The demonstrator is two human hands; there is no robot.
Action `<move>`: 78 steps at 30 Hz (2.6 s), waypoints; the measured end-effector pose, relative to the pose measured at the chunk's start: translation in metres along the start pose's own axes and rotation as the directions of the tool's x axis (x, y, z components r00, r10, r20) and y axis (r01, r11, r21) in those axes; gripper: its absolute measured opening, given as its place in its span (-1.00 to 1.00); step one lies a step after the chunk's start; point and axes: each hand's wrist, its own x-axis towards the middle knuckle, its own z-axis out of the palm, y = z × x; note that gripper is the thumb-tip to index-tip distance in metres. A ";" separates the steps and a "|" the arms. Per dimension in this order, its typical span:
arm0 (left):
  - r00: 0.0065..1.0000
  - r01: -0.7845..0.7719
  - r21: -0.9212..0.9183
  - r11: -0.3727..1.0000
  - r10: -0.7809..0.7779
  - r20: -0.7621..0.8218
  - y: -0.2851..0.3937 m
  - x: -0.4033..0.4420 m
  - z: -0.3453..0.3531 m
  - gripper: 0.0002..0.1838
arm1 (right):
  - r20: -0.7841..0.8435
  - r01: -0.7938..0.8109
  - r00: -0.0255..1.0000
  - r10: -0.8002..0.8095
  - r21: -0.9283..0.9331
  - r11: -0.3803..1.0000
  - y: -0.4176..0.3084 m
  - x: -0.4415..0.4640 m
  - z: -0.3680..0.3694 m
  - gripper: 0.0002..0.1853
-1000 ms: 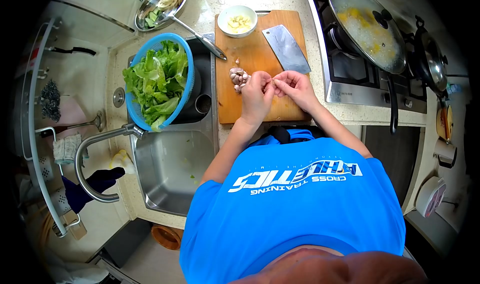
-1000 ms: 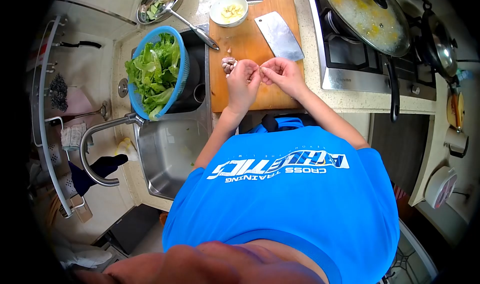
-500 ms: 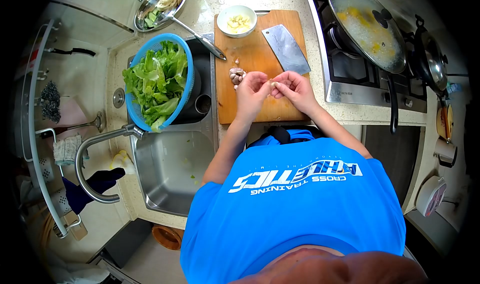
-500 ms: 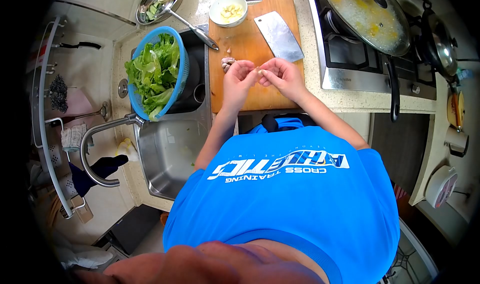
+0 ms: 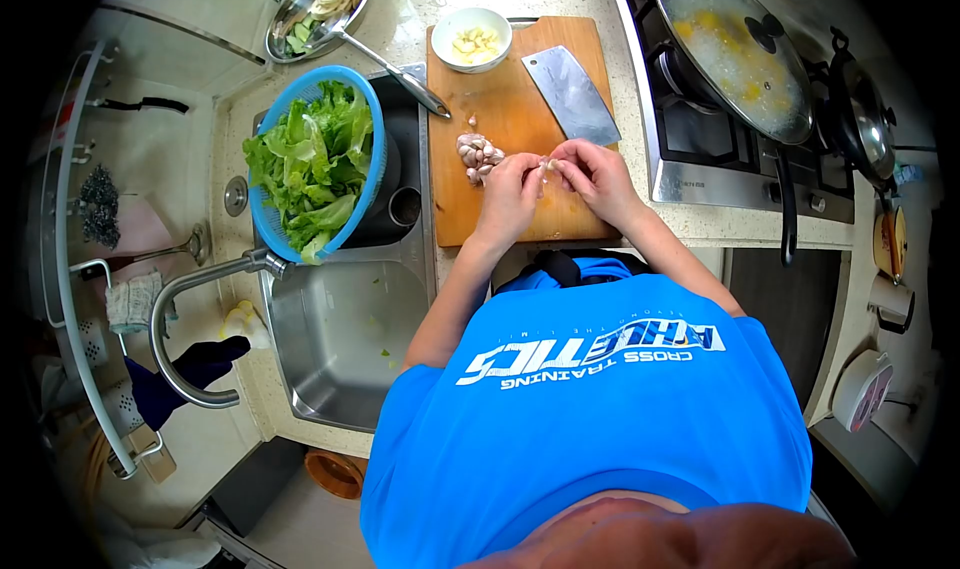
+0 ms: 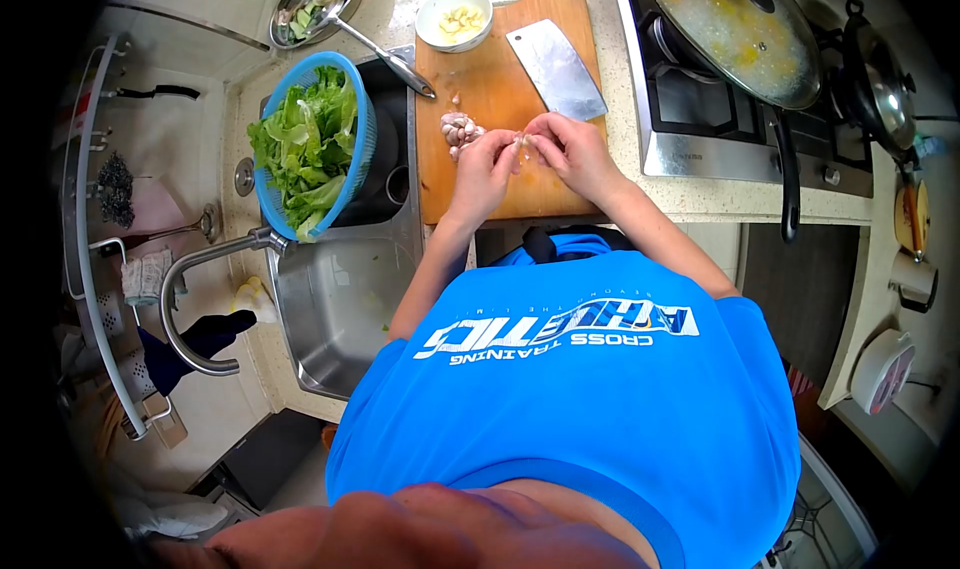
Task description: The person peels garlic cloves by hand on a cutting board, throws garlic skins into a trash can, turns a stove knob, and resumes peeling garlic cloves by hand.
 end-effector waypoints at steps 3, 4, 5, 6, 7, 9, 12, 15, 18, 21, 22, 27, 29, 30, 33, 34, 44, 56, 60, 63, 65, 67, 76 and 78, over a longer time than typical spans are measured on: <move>0.999 -0.018 -0.010 1.000 0.018 -0.031 0.000 -0.001 0.003 -0.89 | 0.006 0.031 1.000 -0.030 -0.031 0.999 0.000 0.000 0.000 -0.94; 0.999 -0.031 0.005 1.000 0.031 -0.032 0.000 0.000 0.003 -0.89 | -0.002 0.038 0.999 -0.038 -0.033 0.999 0.000 0.000 0.000 -0.94; 0.998 -0.044 0.020 0.999 0.045 -0.034 -0.001 0.000 0.003 -0.89 | -0.009 0.045 0.999 -0.045 -0.036 0.998 0.000 0.000 0.001 -0.93; 0.998 -0.044 0.021 0.999 0.045 -0.034 -0.003 0.000 0.004 -0.89 | -0.008 0.046 0.999 -0.046 -0.035 0.998 0.000 0.000 0.002 -0.93; 0.997 -0.060 0.044 0.997 0.063 -0.053 -0.006 0.000 0.006 -0.89 | -0.024 0.042 0.999 -0.042 -0.006 0.999 0.001 0.000 0.003 -0.93; 0.994 -0.077 0.068 0.995 0.082 -0.073 -0.007 0.000 0.007 -0.89 | -0.039 0.039 0.998 -0.038 0.023 0.999 0.001 0.000 0.004 -0.93; 0.993 -0.044 0.068 0.997 0.051 -0.105 -0.003 0.000 0.007 -0.89 | -0.011 0.072 0.997 -0.072 -0.006 0.997 0.002 0.000 0.005 -0.92; 0.993 0.076 -0.158 0.984 -0.089 -0.075 0.002 0.000 0.004 -0.88 | 0.006 -0.013 1.000 0.012 0.178 0.984 0.008 0.000 0.006 -0.90; 0.981 0.175 -0.293 0.940 -0.191 -0.027 0.002 0.001 0.002 -0.85 | 0.043 -0.076 0.997 0.064 0.396 0.915 0.012 -0.001 0.007 -0.87; 0.978 0.185 -0.293 0.938 -0.204 -0.035 0.005 -0.001 0.004 -0.84 | 0.131 -0.181 0.983 0.129 0.573 0.799 0.015 -0.001 0.006 -0.84; 0.973 0.188 -0.382 0.905 -0.224 -0.051 0.004 -0.002 0.006 -0.84 | 0.149 -0.218 0.976 0.159 0.632 0.744 0.015 -0.001 0.006 -0.83; 0.968 -0.037 -0.034 0.999 0.028 -0.249 0.001 -0.001 0.007 -0.88 | 0.211 -0.320 0.947 0.241 0.673 0.667 0.007 0.002 0.005 -0.80; 0.947 -0.178 0.222 0.959 0.228 -0.225 0.020 -0.002 0.004 -0.92 | 0.223 -0.322 0.947 0.233 0.668 0.671 0.011 0.005 0.005 -0.78; 0.947 -0.179 0.223 0.958 0.229 -0.224 0.022 -0.002 0.004 -0.92 | 0.222 -0.322 0.947 0.233 0.669 0.670 0.011 0.005 0.005 -0.78; 0.949 -0.172 0.191 0.966 0.214 -0.230 0.021 -0.002 0.004 -0.93 | 0.212 -0.324 0.946 0.245 0.621 0.713 0.009 0.006 0.004 -0.77; 0.943 -0.184 0.198 0.963 0.230 -0.240 0.016 -0.002 0.004 -0.93 | 0.212 -0.315 0.949 0.234 0.605 0.731 0.008 0.006 0.004 -0.77; 0.974 0.105 -0.552 0.828 -0.197 -0.110 0.011 -0.007 -0.005 -0.89 | 0.212 -0.387 0.917 0.339 0.682 0.621 0.016 0.008 -0.001 -0.81; 0.947 0.041 -0.790 0.611 -0.275 -0.164 0.001 -0.017 -0.039 -0.82 | 0.109 -0.030 0.993 0.049 -0.170 0.985 0.021 0.086 0.034 -0.78; 0.963 0.043 -0.773 0.633 -0.232 -0.137 -0.004 -0.019 -0.041 -0.74 | 0.196 0.265 0.959 -0.204 -0.372 0.889 0.027 0.108 0.057 -0.78; 0.959 0.036 -0.789 0.614 -0.244 -0.146 -0.005 -0.021 -0.046 -0.78 | 0.239 0.320 0.941 -0.239 -0.402 0.858 0.032 0.112 0.058 -0.89; 0.957 0.026 -0.786 0.618 -0.244 -0.160 -0.004 -0.021 -0.048 -0.81 | 0.224 0.300 0.948 -0.225 -0.404 0.864 0.038 0.111 0.055 -0.90; 0.954 0.017 -0.783 0.621 -0.244 -0.173 -0.003 -0.019 -0.050 -0.84 | 0.169 0.229 0.970 -0.175 -0.388 0.893 0.036 0.107 0.050 -0.88; 0.948 0.026 -0.594 0.804 -0.208 -0.241 0.010 0.010 -0.036 -0.87 | 0.444 -0.488 0.853 0.275 0.491 0.721 0.004 0.074 0.017 -0.80; 0.951 0.031 -0.572 0.820 -0.200 -0.236 0.012 0.011 -0.032 -0.89 | 0.448 -0.470 0.858 0.250 0.490 0.735 0.005 0.070 0.016 -0.80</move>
